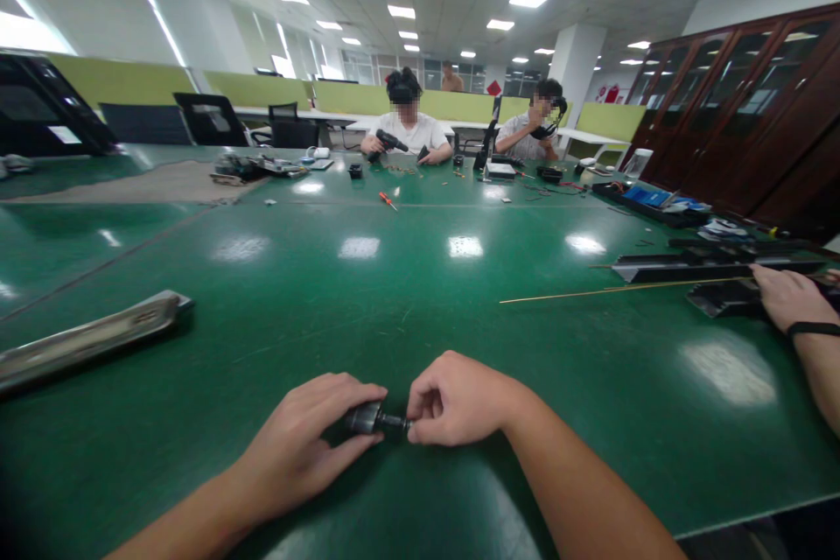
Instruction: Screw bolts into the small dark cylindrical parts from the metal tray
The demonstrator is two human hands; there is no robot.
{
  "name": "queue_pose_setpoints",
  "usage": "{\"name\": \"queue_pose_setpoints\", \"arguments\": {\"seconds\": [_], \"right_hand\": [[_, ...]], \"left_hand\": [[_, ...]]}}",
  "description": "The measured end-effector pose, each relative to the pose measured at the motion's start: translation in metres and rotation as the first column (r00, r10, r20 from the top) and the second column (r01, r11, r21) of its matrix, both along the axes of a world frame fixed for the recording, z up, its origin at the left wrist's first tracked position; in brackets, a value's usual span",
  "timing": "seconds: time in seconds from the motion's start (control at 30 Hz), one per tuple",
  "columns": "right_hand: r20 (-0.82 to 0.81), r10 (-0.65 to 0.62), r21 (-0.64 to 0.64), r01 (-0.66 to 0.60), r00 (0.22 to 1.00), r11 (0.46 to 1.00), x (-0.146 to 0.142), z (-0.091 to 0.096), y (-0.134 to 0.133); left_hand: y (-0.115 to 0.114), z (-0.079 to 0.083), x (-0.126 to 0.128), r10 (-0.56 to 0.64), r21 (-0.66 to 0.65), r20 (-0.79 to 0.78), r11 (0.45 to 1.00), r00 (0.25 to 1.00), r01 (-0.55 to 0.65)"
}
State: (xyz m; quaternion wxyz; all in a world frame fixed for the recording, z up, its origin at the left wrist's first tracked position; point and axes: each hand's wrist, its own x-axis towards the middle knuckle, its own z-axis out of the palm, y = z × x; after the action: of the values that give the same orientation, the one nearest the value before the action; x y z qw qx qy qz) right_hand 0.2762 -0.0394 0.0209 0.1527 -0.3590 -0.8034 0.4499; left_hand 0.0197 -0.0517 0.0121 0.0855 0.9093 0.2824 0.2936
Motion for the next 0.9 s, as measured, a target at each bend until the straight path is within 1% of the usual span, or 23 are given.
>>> {"name": "queue_pose_setpoints", "arguments": {"seconds": [0.4, 0.6, 0.83, 0.9], "right_hand": [[-0.012, -0.002, -0.006, 0.002, 1.000, 1.000, 0.0007, 0.0001, 0.0002], [0.015, -0.002, -0.037, 0.003, 1.000, 0.999, 0.0026, -0.0015, 0.0020], [0.030, -0.011, -0.031, 0.012, 0.999, 0.999, 0.0035, -0.0003, 0.0018], [0.054, -0.014, -0.045, 0.016, 0.998, 0.999, 0.0046, 0.0010, 0.0016]], "left_hand": [[0.0021, -0.0028, -0.0007, 0.008, -0.018, 0.001, 1.000, 1.000, -0.008], [0.0026, -0.0023, -0.0009, 0.014, -0.033, -0.022, 0.999, 1.000, -0.015], [0.0054, -0.0029, -0.0037, 0.038, -0.058, -0.019, 0.998, 0.999, -0.039], [0.0060, -0.0035, -0.0043, 0.037, -0.069, -0.023, 0.997, 0.999, -0.038]]}}
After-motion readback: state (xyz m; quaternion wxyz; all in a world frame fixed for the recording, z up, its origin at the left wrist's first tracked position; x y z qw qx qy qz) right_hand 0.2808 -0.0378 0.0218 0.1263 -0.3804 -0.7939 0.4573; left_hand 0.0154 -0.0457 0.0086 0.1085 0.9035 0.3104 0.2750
